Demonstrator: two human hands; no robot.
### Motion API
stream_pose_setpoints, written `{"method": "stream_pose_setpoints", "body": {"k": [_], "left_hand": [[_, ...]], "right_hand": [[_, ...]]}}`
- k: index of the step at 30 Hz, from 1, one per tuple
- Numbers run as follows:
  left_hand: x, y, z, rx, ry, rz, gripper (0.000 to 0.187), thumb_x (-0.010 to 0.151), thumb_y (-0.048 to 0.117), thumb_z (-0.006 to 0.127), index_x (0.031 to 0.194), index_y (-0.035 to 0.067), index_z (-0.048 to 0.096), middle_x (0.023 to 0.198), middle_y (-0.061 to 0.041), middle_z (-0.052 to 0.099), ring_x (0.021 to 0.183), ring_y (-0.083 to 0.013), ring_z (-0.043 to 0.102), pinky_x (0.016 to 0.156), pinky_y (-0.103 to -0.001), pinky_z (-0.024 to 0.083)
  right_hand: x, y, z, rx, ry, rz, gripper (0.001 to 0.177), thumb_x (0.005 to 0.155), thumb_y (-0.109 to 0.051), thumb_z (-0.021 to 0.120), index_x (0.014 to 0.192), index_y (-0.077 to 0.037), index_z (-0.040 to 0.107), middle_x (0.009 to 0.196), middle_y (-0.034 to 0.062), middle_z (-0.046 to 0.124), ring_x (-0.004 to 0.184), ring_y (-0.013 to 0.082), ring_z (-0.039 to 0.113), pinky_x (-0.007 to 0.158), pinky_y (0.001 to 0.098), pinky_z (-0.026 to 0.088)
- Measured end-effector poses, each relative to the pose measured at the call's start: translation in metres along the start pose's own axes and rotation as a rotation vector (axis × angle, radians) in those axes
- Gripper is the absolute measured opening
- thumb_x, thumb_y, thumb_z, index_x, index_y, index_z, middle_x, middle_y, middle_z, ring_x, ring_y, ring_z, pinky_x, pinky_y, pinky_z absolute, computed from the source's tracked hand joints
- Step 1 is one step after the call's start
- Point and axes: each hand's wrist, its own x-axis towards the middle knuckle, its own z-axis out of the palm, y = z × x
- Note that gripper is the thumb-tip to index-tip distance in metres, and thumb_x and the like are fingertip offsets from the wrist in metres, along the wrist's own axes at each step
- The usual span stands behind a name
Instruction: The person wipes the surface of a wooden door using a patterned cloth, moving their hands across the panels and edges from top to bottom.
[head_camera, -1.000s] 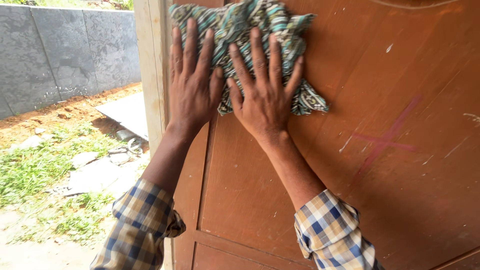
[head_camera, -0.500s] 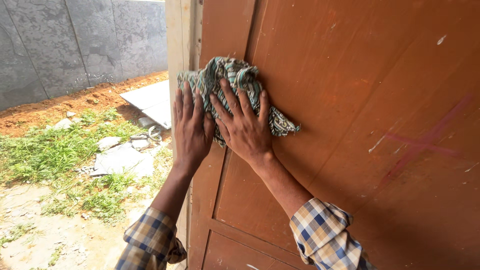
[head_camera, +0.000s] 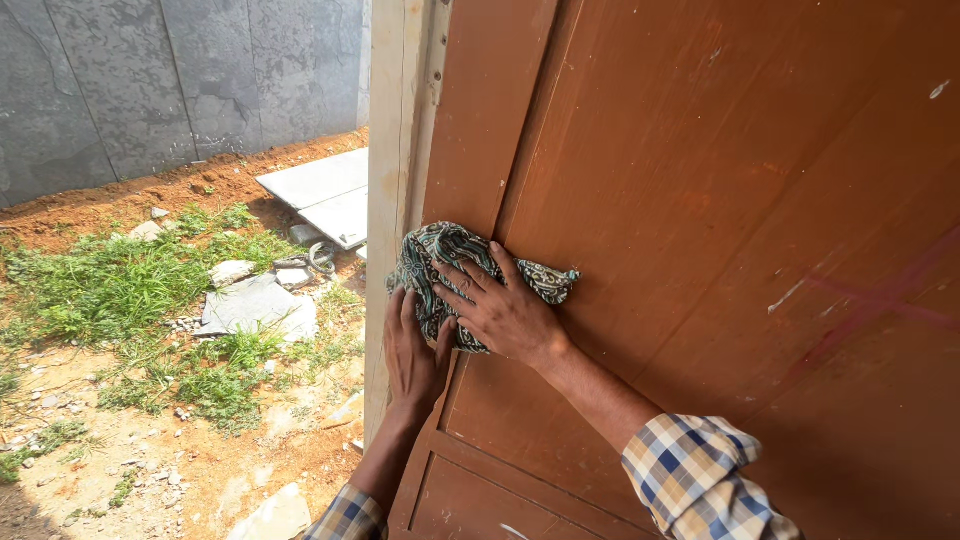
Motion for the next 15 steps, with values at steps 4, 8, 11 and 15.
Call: {"method": "stream_pose_setpoints", "body": {"k": [4, 8, 11, 15], "left_hand": [[0.017, 0.01, 0.004, 0.041, 0.094, 0.205, 0.086, 0.098, 0.042, 0.065, 0.154, -0.009, 0.026, 0.166, -0.034, 0.012, 0.154, -0.054, 0.016, 0.124, -0.06, 0.02], [0.041, 0.031, 0.013, 0.067, 0.067, 0.267, 0.085, 0.101, 0.044, 0.061, 0.154, -0.012, 0.027, 0.167, -0.036, 0.008, 0.156, -0.0545, 0.008, 0.126, -0.063, 0.013], [0.051, 0.054, 0.019, 0.043, 0.101, 0.278, 0.082, 0.103, 0.046, 0.058, 0.153, -0.012, 0.028, 0.168, -0.037, 0.007, 0.157, -0.0545, 0.006, 0.127, -0.063, 0.011], [0.066, 0.079, 0.023, 0.053, 0.119, 0.308, 0.08, 0.106, 0.048, 0.054, 0.155, -0.01, 0.029, 0.169, -0.035, 0.006, 0.159, -0.0527, 0.004, 0.129, -0.062, 0.009]], "right_hand": [[-0.002, 0.019, -0.01, -0.017, -0.001, -0.04, 0.061, 0.098, -0.054, 0.051, 0.152, -0.025, 0.052, 0.166, 0.0016, 0.034, 0.145, 0.0224, 0.04, 0.122, 0.0581, 0.02], [-0.011, 0.047, -0.025, -0.042, 0.042, -0.02, 0.061, 0.101, -0.056, 0.049, 0.154, -0.026, 0.052, 0.168, 0.0005, 0.032, 0.147, 0.0229, 0.039, 0.124, 0.0587, 0.02], [-0.015, 0.069, -0.038, -0.074, 0.072, 0.002, 0.059, 0.102, -0.056, 0.048, 0.154, -0.028, 0.052, 0.168, 0.0005, 0.032, 0.149, 0.0229, 0.037, 0.122, 0.0619, 0.02], [-0.022, 0.092, -0.049, -0.078, 0.065, 0.046, 0.057, 0.104, -0.058, 0.046, 0.154, -0.031, 0.051, 0.169, -0.0017, 0.032, 0.15, 0.0219, 0.035, 0.123, 0.063, 0.018]]}}
